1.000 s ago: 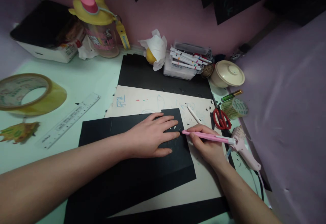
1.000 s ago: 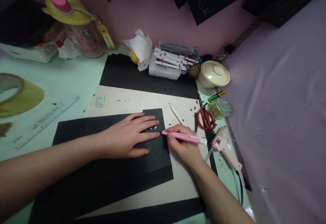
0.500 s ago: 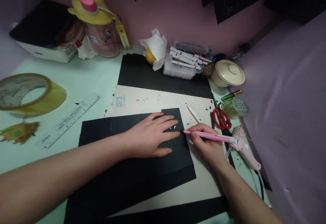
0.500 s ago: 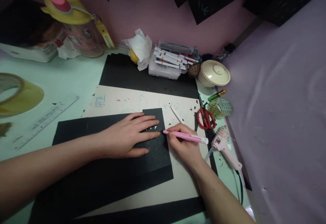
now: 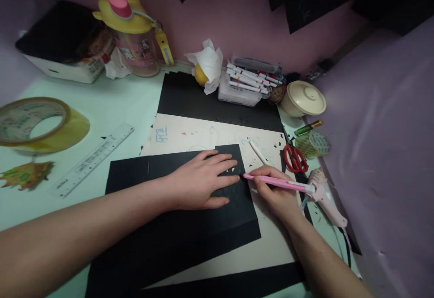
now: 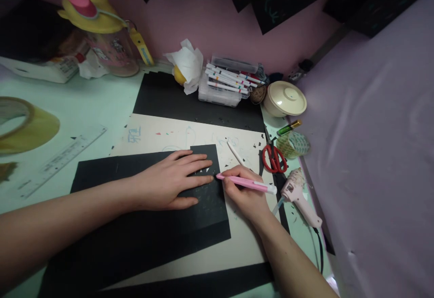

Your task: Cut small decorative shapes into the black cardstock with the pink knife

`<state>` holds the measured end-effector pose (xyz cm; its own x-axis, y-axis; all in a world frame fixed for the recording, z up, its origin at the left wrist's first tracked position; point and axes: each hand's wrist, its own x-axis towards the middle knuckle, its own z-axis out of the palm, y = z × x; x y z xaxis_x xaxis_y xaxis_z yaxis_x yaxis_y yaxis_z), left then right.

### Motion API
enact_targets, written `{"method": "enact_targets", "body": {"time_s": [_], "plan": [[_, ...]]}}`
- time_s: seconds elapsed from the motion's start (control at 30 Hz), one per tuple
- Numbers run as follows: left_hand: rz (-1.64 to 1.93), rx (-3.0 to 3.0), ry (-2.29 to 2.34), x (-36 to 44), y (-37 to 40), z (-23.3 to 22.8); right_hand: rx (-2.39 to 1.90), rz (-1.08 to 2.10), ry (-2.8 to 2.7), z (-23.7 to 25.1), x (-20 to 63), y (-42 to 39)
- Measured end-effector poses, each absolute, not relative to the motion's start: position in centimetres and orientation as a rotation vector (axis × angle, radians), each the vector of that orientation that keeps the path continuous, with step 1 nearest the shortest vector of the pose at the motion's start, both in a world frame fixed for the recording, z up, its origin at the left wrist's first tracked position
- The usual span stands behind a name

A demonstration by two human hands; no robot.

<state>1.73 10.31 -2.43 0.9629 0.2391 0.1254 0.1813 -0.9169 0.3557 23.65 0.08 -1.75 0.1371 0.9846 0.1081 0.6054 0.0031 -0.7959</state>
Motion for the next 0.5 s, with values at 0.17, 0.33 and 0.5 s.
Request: {"method": "enact_targets", "body": {"time_s": [0.17,0.33,0.5], "plan": [[0.208,2.769,0.303,1.71,10.29,-2.39,-1.678,0.659,-1.557,-1.91,23.71,0.04],[0.205,2.78,0.312,1.72,10.28,-2.46,-1.686,0.644,-1.539,-2.0,23.71,-0.01],[0.223,2.773,0.314,1.7,10.28,-2.49,-1.693,0.637,-1.534,-1.93,23.71,0.12]]}}
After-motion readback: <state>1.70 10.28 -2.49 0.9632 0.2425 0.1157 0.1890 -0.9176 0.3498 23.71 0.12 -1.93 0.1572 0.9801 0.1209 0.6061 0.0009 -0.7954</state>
